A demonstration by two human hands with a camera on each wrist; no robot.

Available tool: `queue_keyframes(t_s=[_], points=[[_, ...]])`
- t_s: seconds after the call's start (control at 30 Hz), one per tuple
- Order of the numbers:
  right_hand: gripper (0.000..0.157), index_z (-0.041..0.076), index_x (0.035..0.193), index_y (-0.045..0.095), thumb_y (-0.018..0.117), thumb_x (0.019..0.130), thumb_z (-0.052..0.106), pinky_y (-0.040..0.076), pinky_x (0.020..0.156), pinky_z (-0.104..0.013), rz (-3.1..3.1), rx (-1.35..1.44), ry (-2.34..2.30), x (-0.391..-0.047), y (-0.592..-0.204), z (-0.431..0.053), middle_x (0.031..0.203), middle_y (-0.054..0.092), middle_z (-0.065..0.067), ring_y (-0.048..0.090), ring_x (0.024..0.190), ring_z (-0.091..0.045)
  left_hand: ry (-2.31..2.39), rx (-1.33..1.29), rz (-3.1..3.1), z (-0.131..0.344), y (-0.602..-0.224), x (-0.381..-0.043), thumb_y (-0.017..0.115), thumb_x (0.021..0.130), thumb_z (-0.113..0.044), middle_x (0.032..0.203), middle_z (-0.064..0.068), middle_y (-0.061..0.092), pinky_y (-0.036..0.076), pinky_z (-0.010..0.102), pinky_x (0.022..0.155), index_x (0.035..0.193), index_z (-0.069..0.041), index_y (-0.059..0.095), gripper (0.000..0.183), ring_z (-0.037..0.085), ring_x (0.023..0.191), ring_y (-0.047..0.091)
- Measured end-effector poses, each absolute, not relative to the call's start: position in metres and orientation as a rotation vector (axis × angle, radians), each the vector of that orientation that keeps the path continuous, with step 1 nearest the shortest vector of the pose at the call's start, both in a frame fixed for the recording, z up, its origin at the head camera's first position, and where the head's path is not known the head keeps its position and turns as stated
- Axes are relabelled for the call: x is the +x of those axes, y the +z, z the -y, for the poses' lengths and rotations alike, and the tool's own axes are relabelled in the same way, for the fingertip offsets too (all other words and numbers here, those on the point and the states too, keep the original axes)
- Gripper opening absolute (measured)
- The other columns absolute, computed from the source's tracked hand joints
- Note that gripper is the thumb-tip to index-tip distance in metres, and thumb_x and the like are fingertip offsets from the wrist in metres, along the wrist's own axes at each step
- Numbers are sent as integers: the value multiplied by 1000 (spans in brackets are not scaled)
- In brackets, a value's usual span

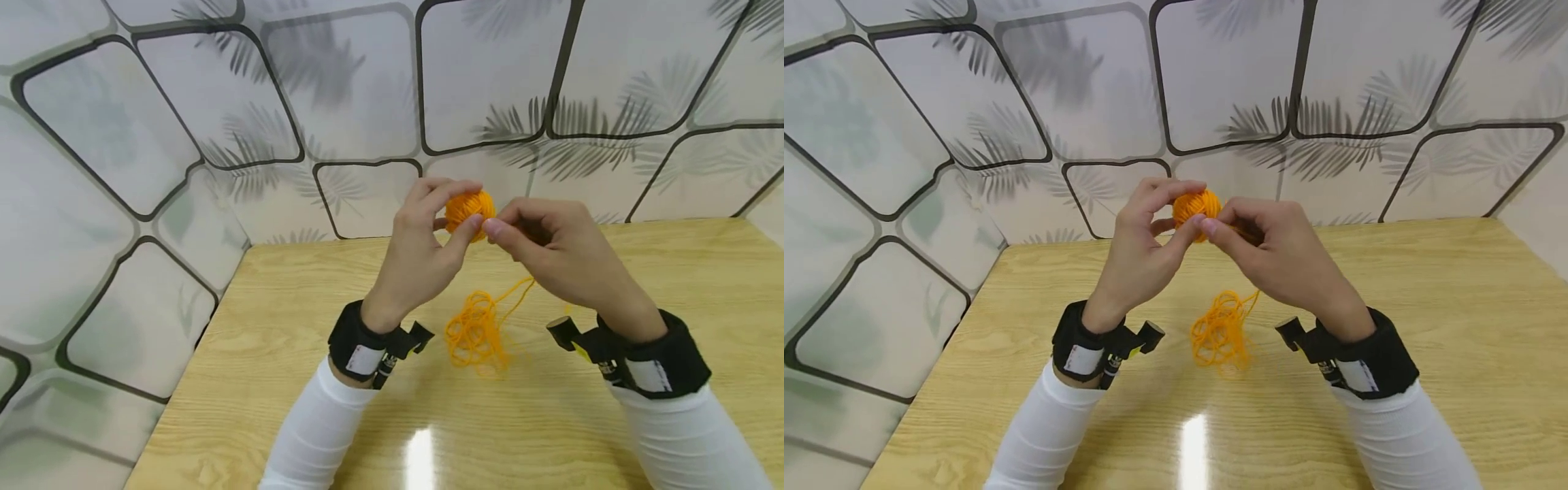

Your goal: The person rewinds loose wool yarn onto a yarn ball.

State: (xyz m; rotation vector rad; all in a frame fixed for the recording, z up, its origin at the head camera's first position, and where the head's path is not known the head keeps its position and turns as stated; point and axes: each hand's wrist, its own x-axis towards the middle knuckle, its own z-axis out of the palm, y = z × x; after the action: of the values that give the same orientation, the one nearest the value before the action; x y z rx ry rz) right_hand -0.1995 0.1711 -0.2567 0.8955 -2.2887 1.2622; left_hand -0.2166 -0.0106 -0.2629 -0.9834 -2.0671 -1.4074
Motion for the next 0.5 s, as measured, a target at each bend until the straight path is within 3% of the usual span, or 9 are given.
queue_keyframes(t_s=[0.2,0.4,0.5], points=[[10,7,85,64,55,90,6,28,39,-27,2064,809,1406,-204,-256,-180,62,48,-3,35,45,-11,-1678,-1202,2074,10,-258,-208,59,89,-16,115,5,51,50,29,76,120,-6,57,33,14,101,50],[12,0,86,63,52,90,2,31,39,-26,1869,874,1658,-207,-255,-176,64,48,-10,39,45,-13,-2079,-1400,1875,11,-249,-202,59,85,2,122,16,50,49,43,81,122,8,49,39,25,105,51],[13,-1,87,62,51,92,5,32,38,-26,1857,888,1731,-208,-258,-173,65,49,-11,39,45,-15,-2216,-1357,1755,11,-246,-201,58,83,4,121,18,51,47,46,84,120,11,48,38,28,106,51]])
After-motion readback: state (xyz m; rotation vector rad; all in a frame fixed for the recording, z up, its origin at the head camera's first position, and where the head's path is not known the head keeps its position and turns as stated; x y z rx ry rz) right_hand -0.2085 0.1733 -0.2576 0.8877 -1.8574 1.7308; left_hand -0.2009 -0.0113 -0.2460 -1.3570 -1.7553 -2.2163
